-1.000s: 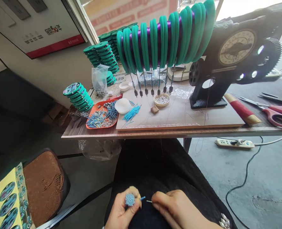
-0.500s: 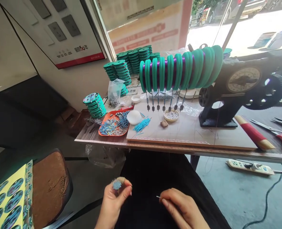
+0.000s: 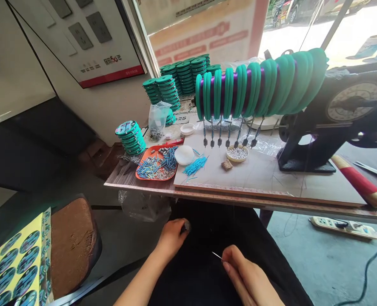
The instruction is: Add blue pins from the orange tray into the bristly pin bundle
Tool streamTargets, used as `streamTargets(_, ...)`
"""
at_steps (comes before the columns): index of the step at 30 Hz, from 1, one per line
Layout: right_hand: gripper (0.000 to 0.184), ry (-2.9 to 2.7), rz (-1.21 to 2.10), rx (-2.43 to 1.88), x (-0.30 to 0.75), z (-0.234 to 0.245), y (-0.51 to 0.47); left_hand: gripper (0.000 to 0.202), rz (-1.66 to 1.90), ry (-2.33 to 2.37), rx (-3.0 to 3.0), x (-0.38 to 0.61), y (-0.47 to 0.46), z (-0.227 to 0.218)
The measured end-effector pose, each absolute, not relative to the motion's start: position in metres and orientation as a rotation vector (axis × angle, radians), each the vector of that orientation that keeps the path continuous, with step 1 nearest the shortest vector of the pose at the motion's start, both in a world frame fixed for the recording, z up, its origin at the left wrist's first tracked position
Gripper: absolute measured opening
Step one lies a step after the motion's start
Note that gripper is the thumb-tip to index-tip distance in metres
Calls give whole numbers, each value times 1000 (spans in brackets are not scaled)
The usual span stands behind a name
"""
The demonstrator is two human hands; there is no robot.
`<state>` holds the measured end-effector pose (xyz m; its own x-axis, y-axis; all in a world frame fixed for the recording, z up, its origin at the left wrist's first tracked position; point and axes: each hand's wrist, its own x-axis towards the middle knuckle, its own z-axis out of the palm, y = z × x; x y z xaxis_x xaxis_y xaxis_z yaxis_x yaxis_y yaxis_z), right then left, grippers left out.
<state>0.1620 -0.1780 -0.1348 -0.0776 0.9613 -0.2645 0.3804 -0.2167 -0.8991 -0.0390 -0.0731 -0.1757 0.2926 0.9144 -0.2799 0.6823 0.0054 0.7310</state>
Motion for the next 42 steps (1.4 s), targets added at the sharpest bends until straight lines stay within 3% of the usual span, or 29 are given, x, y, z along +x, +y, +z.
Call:
streamTargets(4, 36, -1663, 1353, -1486, 173, -132, -172, 3, 496, 1368, 1562, -35, -83, -156)
streamTargets(8, 26, -1697, 1260, -1352, 175, -123, -167, 23, 636, 1260, 1414, -27, -105, -129)
streamTargets(12, 23, -1656, 1275, -1332, 169, -118, -164, 24, 733, 1180, 1289, -22, -121, -115)
streamTargets(24, 15, -1804, 935, -1279, 165, -121, -162, 21, 798, 1158, 1227, -19, -125, -110)
streamTargets(42, 22, -1843, 1057, -1318, 166, -124, -163, 21, 844, 1172, 1199, -14, -128, -105)
